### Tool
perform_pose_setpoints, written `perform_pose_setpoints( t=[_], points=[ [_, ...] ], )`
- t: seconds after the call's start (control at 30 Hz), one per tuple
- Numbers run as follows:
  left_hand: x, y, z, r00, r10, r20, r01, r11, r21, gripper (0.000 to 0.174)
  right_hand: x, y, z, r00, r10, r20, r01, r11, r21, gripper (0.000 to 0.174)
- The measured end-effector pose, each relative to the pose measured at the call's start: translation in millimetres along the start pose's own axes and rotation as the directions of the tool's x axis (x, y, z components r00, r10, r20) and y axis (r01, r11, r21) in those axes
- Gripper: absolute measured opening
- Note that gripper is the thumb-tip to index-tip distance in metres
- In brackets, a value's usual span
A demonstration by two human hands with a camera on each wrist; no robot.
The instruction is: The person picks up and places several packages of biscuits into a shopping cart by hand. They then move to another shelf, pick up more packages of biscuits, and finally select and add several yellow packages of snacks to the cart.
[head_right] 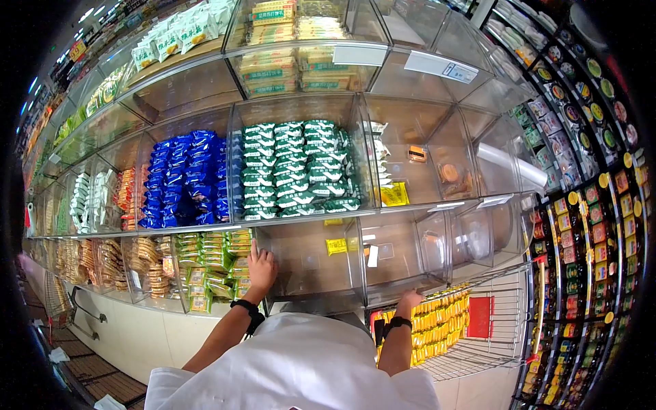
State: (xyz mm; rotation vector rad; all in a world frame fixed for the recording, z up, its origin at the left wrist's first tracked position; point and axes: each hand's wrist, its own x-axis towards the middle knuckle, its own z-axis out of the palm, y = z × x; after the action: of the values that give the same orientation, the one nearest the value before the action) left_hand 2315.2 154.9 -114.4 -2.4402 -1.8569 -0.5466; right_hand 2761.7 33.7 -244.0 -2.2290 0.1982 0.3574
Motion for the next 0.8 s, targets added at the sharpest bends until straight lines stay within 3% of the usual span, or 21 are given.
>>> perform_pose_setpoints(
  t=[0.17, 0.27, 0.47, 0.57, 0.8],
  points=[
    [-1, 0, 1, 1.0, -0.003, 0.001, 0.003, 1.0, -0.001, 0.015, -54, -55, -25, 0.999, 0.037, 0.003, -0.037, 0.999, -0.016, 0.03],
    [0, -1, 1, 1.0, -0.002, 0.002, 0.002, 1.0, -0.004, 0.015, -47, -47, -21, 1.0, 0.005, -0.017, -0.005, 0.999, -0.048, 0.028],
    [0, -1, 1, 1.0, -0.01, 0.023, 0.01, 1.0, -0.01, 0.014, -57, -54, -25, 1.0, 0.012, -0.007, -0.012, 0.998, 0.064, 0.027],
    [0, 0, -1, 0.999, -0.019, 0.041, 0.019, 1.0, -0.012, 0.014, -52, -50, -23, 0.999, -0.024, -0.04, 0.024, 0.999, -0.023, 0.027],
    [1, 1, -3, 0.998, -0.018, 0.054, 0.017, 1.0, 0.007, 0.013, -45, -43, -18, 0.999, -0.001, -0.05, 0.002, 1.0, 0.006, 0.026]
  ],
)
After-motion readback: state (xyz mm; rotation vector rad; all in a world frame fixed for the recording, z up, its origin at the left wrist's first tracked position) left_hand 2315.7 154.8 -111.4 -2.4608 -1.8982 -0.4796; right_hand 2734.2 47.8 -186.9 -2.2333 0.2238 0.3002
